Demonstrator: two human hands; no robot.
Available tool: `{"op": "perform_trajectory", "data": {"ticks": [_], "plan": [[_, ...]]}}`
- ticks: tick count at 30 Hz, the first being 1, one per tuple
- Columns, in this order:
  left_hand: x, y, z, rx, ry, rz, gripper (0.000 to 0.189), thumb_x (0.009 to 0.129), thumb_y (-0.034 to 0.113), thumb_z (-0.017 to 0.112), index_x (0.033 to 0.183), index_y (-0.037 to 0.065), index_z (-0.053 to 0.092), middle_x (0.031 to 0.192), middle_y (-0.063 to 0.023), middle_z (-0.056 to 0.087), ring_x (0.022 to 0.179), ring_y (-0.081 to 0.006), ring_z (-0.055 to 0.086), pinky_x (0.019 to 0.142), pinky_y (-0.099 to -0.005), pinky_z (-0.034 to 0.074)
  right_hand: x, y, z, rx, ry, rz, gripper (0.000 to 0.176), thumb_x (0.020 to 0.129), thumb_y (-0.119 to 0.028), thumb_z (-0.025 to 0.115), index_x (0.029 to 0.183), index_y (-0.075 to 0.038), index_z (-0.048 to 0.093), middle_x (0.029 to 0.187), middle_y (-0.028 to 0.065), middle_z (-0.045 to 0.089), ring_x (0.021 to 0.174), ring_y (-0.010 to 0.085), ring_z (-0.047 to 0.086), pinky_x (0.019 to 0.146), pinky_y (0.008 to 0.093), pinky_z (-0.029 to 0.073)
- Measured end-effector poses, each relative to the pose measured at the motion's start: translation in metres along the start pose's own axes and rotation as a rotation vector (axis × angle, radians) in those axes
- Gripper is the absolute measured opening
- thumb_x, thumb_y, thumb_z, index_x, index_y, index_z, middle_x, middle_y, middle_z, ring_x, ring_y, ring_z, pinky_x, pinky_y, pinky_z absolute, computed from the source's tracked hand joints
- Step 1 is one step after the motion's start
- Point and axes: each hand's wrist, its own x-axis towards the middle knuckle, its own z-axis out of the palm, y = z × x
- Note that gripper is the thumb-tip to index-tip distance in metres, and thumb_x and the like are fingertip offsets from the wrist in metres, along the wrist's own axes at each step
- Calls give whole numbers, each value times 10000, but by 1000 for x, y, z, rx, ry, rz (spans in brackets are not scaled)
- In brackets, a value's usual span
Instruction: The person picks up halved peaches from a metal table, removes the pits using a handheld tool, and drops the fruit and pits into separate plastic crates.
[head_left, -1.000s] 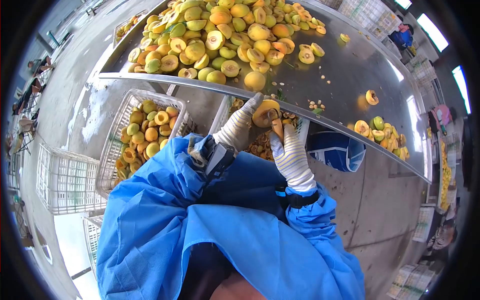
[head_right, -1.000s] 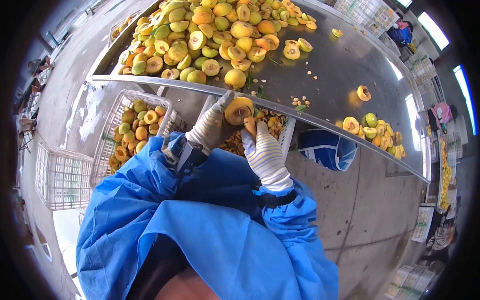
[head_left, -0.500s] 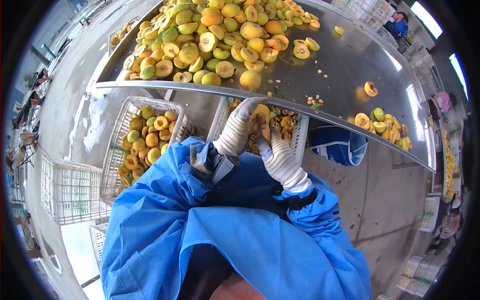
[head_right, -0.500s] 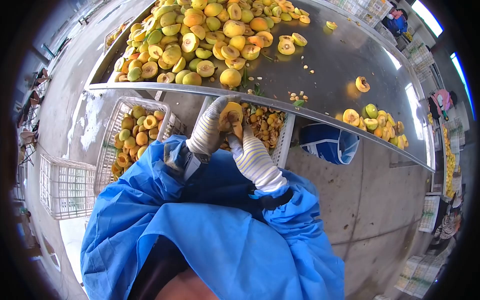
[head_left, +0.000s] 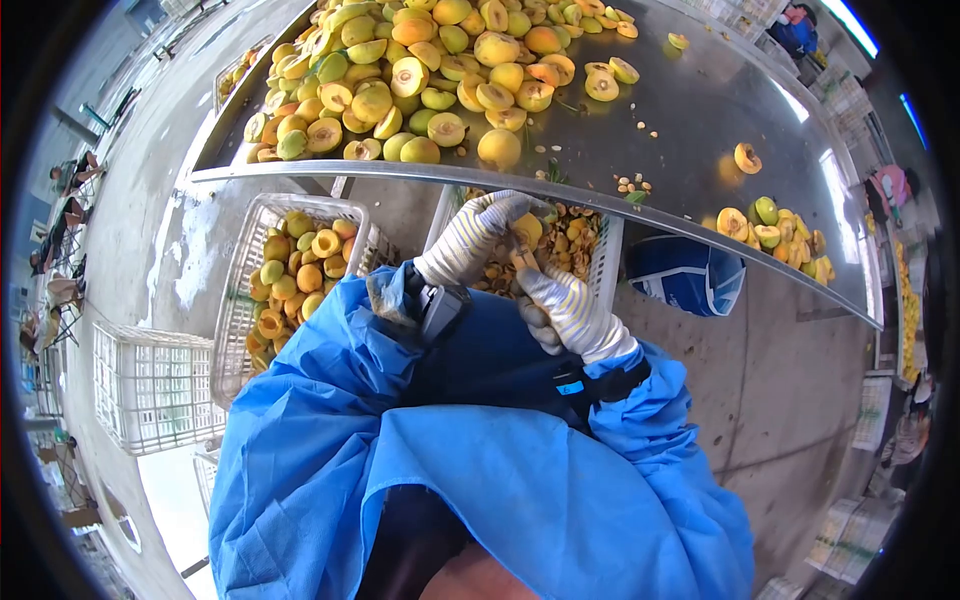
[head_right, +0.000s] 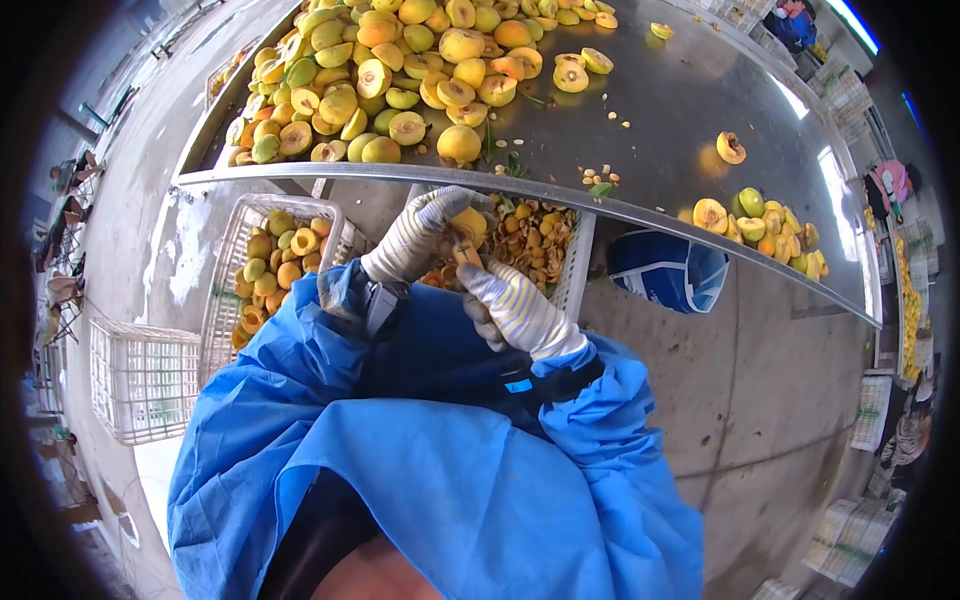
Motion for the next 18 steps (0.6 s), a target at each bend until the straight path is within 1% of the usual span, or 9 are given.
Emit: {"op": "perform_trajectory", "data": {"ticks": [1, 4, 7, 9, 10, 12, 14, 17, 18], "plan": [[-1, 3, 0, -15, -15, -13, 347, 969, 374, 603, 1115, 74, 696, 1016, -9, 682, 828, -78, 596, 692, -237, 489, -1, 0, -2, 96, -69, 2, 361, 987, -467, 566, 998, -106, 552, 637, -17, 483, 419, 74, 438, 363, 209, 326], [-1, 5, 2, -54, -30, 73, 315, 964, 343, 626, 1094, 66, 701, 1009, -18, 701, 844, -91, 616, 715, -250, 501, 2, 2, -6, 348, -253, 14, 361, 982, -465, 577, 997, -106, 553, 638, -14, 483, 396, 69, 416, 357, 205, 307], [1, -6, 6, -148, 32, 139, 329, 950, 350, 663, 1116, 69, 700, 1036, -17, 697, 895, -102, 621, 754, -261, 502, 2, 3, 3, 349, -210, -36, 352, 981, -466, 580, 982, -115, 552, 635, -22, 467, 400, 55, 411, 352, 195, 303], [3, -10, 10, -181, 131, 173, 357, 948, 374, 669, 1135, 72, 698, 1036, -12, 694, 901, -104, 620, 760, -261, 499, 5, 1, 2, 79, -55, -31, 384, 981, -473, 575, 1000, -90, 572, 666, 18, 525, 464, 123, 506, 406, 259, 395], [0, -3, 12, -157, 126, 167, 393, 941, 404, 674, 1160, 78, 693, 1034, -9, 698, 909, -103, 620, 750, -267, 505, 7, -2, 1, -57, 22, -35, 400, 981, -477, 573, 1009, -77, 582, 681, 39, 555, 496, 157, 553, 433, 291, 441], [-1, -3, 7, -206, 106, 132, 394, 937, 411, 677, 1150, 80, 694, 1029, -13, 702, 891, -106, 626, 740, -264, 509, 20, 7, -12, -505, 211, -358, 449, 983, -483, 565, 1044, -40, 600, 749, 97, 613, 636, 245, 619, 574, 361, 496], [1, -5, 2, -208, 114, 119, 393, 935, 415, 678, 1137, 78, 694, 1026, -19, 703, 868, -110, 632, 733, -261, 513, 35, 20, -25, -945, 404, -657, 520, 987, -486, 554, 1112, 15, 612, 873, 188, 670, 853, 357, 652, 795, 434, 497], [0, -11, 4, -179, 155, 131, 388, 938, 413, 674, 1110, 66, 696, 1013, -32, 703, 831, -117, 641, 733, -258, 520, 34, 35, -5, -850, 432, -687, 526, 988, -495, 548, 1110, 12, 616, 870, 187, 664, 850, 346, 651, 796, 430, 497], [-1, -11, 8, -200, 159, 152, 384, 941, 409, 672, 1099, 60, 697, 1003, -35, 704, 820, -118, 643, 736, -259, 521, 37, 40, -3, -579, 350, -577, 509, 976, -531, 549, 1042, -33, 623, 760, 127, 632, 672, 270, 637, 622, 386, 511]]}}
